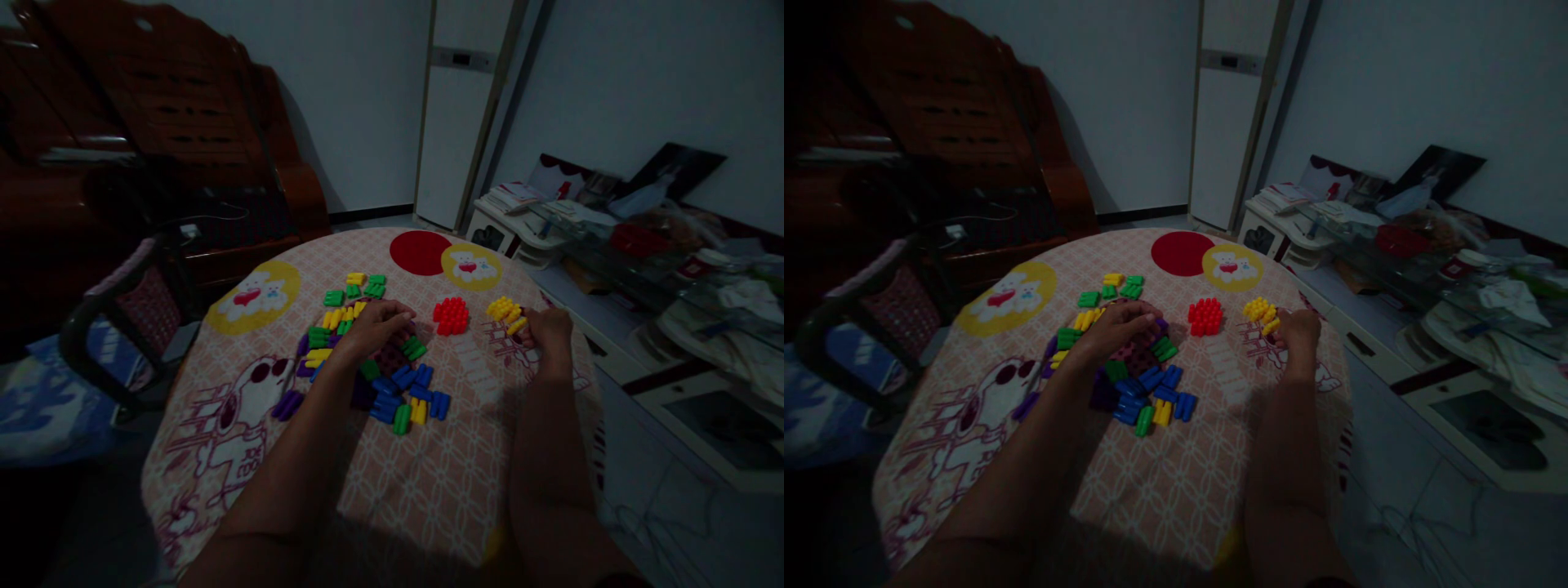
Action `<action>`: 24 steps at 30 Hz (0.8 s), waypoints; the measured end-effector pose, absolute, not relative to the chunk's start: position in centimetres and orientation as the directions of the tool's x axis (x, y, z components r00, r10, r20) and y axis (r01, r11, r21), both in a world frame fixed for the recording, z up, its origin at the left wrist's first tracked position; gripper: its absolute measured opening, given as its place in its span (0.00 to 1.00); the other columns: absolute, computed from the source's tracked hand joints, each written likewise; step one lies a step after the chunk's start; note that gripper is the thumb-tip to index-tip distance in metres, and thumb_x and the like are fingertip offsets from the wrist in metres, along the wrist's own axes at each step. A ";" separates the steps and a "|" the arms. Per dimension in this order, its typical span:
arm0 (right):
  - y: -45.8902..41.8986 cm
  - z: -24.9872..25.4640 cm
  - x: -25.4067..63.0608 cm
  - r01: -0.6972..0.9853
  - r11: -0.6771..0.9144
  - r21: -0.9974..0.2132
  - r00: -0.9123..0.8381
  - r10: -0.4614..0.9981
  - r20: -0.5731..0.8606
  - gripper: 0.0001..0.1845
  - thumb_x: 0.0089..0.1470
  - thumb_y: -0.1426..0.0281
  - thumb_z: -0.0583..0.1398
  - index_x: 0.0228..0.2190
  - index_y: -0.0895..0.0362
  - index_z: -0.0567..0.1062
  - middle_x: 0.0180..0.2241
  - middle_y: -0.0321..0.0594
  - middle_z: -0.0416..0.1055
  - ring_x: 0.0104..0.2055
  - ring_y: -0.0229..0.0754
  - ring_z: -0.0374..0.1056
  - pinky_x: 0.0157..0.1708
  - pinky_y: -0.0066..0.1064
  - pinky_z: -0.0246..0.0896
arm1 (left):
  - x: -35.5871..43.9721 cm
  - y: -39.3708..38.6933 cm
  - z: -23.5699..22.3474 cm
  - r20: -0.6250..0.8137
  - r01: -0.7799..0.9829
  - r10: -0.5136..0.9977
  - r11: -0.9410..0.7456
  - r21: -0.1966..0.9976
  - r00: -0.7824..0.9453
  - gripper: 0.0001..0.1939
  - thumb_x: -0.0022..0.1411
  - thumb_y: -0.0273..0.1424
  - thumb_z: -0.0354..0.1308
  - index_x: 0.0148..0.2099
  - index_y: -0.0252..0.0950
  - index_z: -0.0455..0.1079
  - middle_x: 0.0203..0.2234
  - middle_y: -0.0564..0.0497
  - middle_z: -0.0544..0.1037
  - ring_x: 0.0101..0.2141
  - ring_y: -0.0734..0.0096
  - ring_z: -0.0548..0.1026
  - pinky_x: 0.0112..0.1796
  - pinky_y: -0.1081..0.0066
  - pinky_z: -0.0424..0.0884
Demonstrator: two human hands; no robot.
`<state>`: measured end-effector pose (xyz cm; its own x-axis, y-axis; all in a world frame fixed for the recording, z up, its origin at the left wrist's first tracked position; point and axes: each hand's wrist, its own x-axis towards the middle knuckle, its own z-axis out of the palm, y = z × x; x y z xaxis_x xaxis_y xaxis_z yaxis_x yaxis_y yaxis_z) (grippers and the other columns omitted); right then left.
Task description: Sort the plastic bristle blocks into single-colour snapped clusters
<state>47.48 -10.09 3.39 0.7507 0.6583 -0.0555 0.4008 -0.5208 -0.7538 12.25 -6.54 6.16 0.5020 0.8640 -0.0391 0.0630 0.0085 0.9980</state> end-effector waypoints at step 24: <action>-9.6 2.2 47.4 0.390 -0.476 -0.788 0.766 0.643 -0.009 0.18 0.57 0.64 0.57 0.29 0.65 0.80 0.17 0.49 0.72 0.21 0.48 0.72 0.28 0.38 0.70 | 6.8 -4.9 6.9 0.078 0.226 0.961 -0.141 0.964 0.266 0.22 0.52 0.46 0.65 0.41 0.33 0.77 0.28 0.48 0.80 0.27 0.68 0.77 0.31 0.69 0.74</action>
